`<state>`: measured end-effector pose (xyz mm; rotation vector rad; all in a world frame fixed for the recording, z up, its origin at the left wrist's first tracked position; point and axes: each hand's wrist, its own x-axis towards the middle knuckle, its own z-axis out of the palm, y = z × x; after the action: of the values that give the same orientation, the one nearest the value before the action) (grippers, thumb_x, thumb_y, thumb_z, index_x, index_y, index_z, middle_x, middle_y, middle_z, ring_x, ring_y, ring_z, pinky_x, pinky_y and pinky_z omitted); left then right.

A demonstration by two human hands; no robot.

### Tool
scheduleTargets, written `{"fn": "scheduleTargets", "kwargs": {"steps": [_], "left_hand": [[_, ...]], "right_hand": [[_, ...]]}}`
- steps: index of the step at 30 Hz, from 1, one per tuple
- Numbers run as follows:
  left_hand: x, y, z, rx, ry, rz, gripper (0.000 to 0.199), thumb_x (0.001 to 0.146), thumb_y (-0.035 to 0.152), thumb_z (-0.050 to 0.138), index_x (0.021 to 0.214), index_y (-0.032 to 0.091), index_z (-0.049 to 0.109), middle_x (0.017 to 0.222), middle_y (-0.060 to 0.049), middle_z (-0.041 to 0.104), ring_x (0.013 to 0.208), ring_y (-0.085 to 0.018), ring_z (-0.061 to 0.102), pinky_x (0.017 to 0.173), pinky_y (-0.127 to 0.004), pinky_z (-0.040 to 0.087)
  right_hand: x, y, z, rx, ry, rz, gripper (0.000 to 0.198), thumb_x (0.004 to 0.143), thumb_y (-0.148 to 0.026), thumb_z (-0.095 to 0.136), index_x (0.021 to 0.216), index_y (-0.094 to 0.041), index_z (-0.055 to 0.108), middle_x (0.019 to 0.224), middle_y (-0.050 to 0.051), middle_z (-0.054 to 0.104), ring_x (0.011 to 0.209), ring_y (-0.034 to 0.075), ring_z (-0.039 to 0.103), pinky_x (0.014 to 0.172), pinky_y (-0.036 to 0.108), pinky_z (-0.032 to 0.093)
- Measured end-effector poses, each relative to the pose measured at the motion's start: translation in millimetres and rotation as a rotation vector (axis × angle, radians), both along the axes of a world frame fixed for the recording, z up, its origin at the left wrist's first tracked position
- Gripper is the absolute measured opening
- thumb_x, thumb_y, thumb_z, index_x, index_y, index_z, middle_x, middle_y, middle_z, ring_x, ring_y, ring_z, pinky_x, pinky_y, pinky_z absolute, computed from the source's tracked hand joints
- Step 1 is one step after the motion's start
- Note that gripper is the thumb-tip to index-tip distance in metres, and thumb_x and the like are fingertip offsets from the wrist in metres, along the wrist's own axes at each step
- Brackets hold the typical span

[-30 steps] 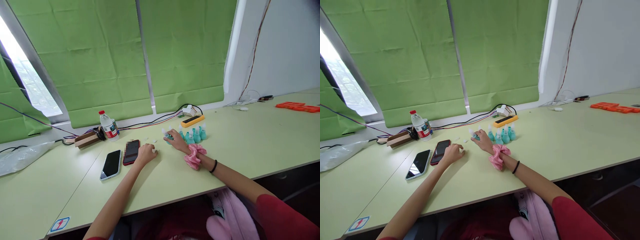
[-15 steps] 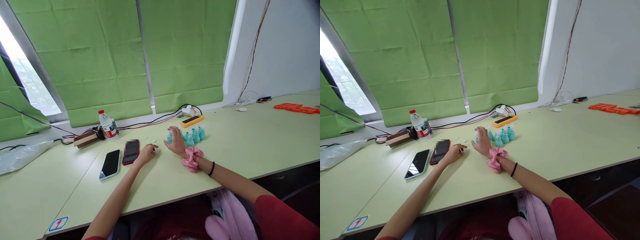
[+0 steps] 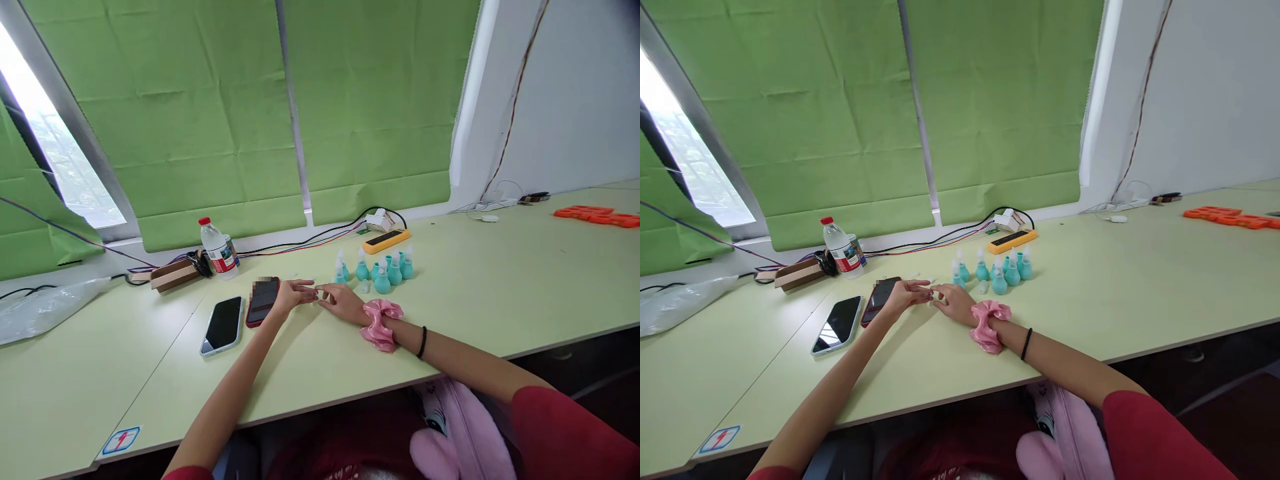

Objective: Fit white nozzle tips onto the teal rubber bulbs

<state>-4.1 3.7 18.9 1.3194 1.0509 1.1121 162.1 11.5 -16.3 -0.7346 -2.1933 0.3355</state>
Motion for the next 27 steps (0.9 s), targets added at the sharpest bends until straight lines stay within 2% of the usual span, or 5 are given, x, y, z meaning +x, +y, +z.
{"fn": "scheduleTargets", "kwargs": {"steps": [15, 17, 20, 23, 27], "left_hand": [[-1, 0, 3.5, 0.010, -0.027, 0.037, 0.033, 0.059, 0.020, 0.063, 0.089, 0.007, 0.059, 0.078, -0.012, 0.065, 0.069, -0.019, 0.062, 0.071, -0.032, 0.049], [-5, 4, 5.9, 0.145, 0.135, 0.188, 0.029, 0.064, 0.022, 0.056, 0.090, 0.009, 0.059, 0.078, -0.011, 0.065, 0.067, -0.018, 0.062, 0.069, -0.032, 0.048], [-16, 14, 7.2, 0.413, 0.643, 0.428, 0.026, 0.069, 0.019, 0.047, 0.091, 0.015, 0.060, 0.081, -0.008, 0.064, 0.075, -0.018, 0.059, 0.075, -0.032, 0.043], [-24, 25, 6.4, 0.521, 1.088, 0.447, 0.030, 0.071, 0.016, 0.043, 0.096, 0.015, 0.058, 0.093, -0.010, 0.061, 0.092, -0.023, 0.050, 0.078, -0.035, 0.039], [-23, 39, 2.6, 0.470, 1.460, 0.379, 0.033, 0.073, 0.017, 0.042, 0.104, 0.019, 0.053, 0.097, -0.012, 0.058, 0.103, -0.031, 0.036, 0.076, -0.043, 0.033]], "right_hand": [[2, 0, 6, -0.011, 0.136, 0.031, 0.018, 0.079, -0.034, 0.042, 0.077, -0.026, 0.058, 0.069, 0.007, 0.054, 0.063, 0.020, 0.047, 0.064, 0.036, 0.038], [1, 1, 5, -0.024, 0.173, -0.006, 0.016, 0.078, -0.033, 0.043, 0.074, -0.025, 0.057, 0.066, 0.007, 0.053, 0.059, 0.019, 0.046, 0.062, 0.036, 0.039], [-1, 1, 3, -0.061, 0.172, -0.020, 0.012, 0.075, -0.028, 0.045, 0.070, -0.024, 0.055, 0.066, 0.006, 0.055, 0.058, 0.017, 0.047, 0.060, 0.034, 0.039], [-3, 1, 0, -0.074, 0.141, 0.007, 0.010, 0.073, -0.022, 0.046, 0.068, -0.022, 0.054, 0.068, 0.005, 0.056, 0.058, 0.016, 0.048, 0.060, 0.031, 0.040], [-3, 1, -2, -0.085, 0.114, 0.030, 0.009, 0.072, -0.016, 0.046, 0.067, -0.021, 0.053, 0.068, 0.006, 0.055, 0.058, 0.016, 0.048, 0.059, 0.031, 0.039]]}}
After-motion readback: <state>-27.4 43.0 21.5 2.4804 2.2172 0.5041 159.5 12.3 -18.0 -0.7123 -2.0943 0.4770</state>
